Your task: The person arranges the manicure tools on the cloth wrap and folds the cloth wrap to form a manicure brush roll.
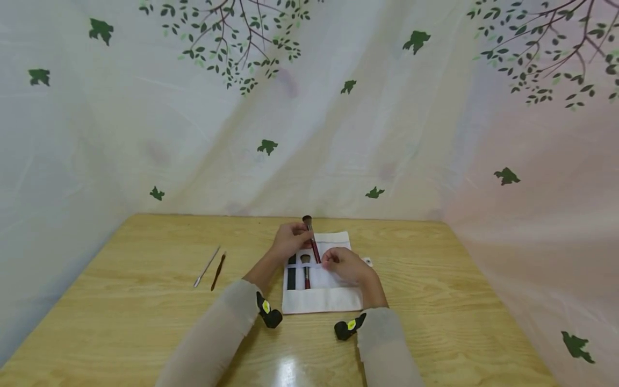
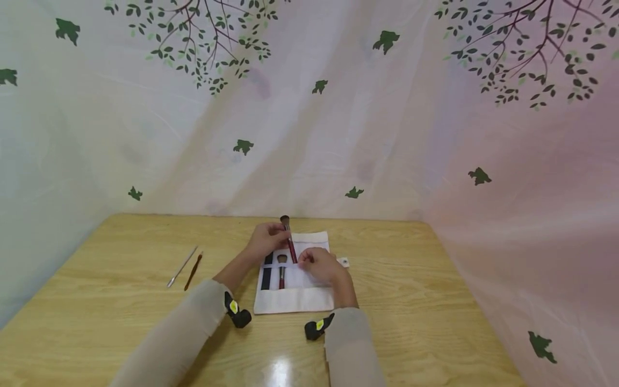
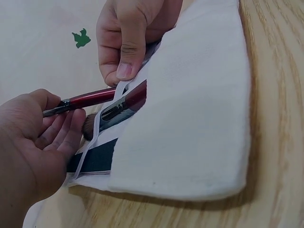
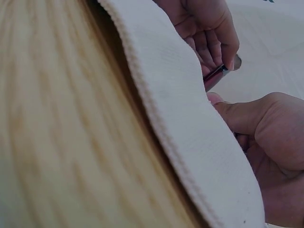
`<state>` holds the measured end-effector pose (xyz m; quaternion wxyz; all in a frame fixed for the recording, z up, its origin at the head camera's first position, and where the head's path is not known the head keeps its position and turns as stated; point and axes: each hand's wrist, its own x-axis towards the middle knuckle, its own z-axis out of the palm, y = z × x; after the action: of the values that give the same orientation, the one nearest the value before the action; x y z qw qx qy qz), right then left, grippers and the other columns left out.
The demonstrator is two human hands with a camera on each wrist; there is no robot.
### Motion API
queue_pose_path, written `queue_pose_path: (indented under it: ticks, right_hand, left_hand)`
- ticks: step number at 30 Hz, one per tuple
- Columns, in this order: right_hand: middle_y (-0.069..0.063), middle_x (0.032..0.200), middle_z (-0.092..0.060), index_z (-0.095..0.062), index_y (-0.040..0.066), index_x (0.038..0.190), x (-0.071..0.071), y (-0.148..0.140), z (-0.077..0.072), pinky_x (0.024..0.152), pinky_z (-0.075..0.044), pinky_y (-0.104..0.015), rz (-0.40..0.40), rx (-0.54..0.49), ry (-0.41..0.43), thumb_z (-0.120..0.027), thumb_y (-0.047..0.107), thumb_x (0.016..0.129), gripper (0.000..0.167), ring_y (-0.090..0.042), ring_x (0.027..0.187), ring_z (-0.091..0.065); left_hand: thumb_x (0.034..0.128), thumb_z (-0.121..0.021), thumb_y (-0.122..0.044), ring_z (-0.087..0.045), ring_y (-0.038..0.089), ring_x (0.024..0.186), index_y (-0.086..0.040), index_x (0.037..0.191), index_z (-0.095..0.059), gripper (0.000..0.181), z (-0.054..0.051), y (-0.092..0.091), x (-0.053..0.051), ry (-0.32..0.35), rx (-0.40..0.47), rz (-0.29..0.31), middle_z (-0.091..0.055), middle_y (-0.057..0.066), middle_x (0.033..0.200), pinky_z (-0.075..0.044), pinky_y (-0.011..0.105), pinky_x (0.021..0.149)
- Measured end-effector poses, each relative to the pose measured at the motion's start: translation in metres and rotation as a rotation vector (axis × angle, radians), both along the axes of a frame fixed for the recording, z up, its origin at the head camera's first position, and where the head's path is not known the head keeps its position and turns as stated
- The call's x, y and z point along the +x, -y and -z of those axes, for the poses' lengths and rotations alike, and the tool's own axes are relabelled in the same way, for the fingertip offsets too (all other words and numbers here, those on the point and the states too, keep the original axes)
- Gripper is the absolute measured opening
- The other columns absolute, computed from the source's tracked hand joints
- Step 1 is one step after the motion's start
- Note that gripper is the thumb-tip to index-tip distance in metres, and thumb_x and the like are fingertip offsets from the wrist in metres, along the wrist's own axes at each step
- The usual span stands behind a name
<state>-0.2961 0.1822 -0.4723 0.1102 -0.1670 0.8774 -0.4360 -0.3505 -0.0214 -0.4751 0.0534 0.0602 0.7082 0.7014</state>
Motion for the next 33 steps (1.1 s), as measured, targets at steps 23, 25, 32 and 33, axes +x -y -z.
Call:
queue_pose_path:
  ticks: [23, 25, 32, 33]
  right_hand:
    - [0.000, 0.086, -0.058, -0.065, 0.009, 0.095, 0.0004, -0.0003, -0.0021, 0.077, -0.042, -0.033, -0.033, 0.019, 0.025, -0.060, 0.011, 0.104, 0.011, -0.015, 0.080, -0.052]
    - [0.000, 0.085, -0.058, -0.065, 0.009, 0.095, 0.0012, 0.0008, -0.0034, 0.077, -0.042, -0.033, -0.031, 0.018, 0.032, -0.060, 0.011, 0.104, 0.010, -0.015, 0.079, -0.051]
    - [-0.001, 0.088, -0.058, -0.064, 0.008, 0.097, 0.0003, -0.0017, -0.0012, 0.078, -0.041, -0.033, -0.038, -0.005, 0.032, -0.058, 0.011, 0.105, 0.010, -0.016, 0.081, -0.051]
    - [-0.001, 0.088, -0.058, -0.064, 0.008, 0.097, 0.0001, -0.0022, -0.0006, 0.078, -0.041, -0.033, -0.040, -0.007, 0.032, -0.058, 0.011, 0.105, 0.010, -0.016, 0.081, -0.051]
  left_hand:
    - [0.0966, -0.070, -0.005, -0.071, 0.018, 0.072, -0.005, 0.154, -0.041, 0.064, -0.0001, 0.0029, 0.0012, -0.049, -0.184, 0.185, -0.073, 0.018, 0.101, -0.058, 0.030, 0.066]
    - [0.0972, -0.069, -0.005, -0.071, 0.018, 0.073, -0.006, 0.153, -0.044, 0.061, 0.0006, 0.0035, 0.0010, -0.067, -0.206, 0.208, -0.073, 0.017, 0.100, -0.057, 0.030, 0.065]
    - [0.0969, -0.069, -0.008, -0.068, 0.015, 0.075, -0.006, 0.147, -0.052, 0.053, 0.0005, 0.0033, 0.0023, -0.144, -0.303, 0.303, -0.074, 0.012, 0.095, -0.052, 0.027, 0.063]
    - [0.0968, -0.070, -0.008, -0.066, 0.014, 0.075, -0.007, 0.145, -0.054, 0.051, 0.0005, 0.0033, 0.0023, -0.155, -0.318, 0.314, -0.074, 0.011, 0.094, -0.051, 0.027, 0.064]
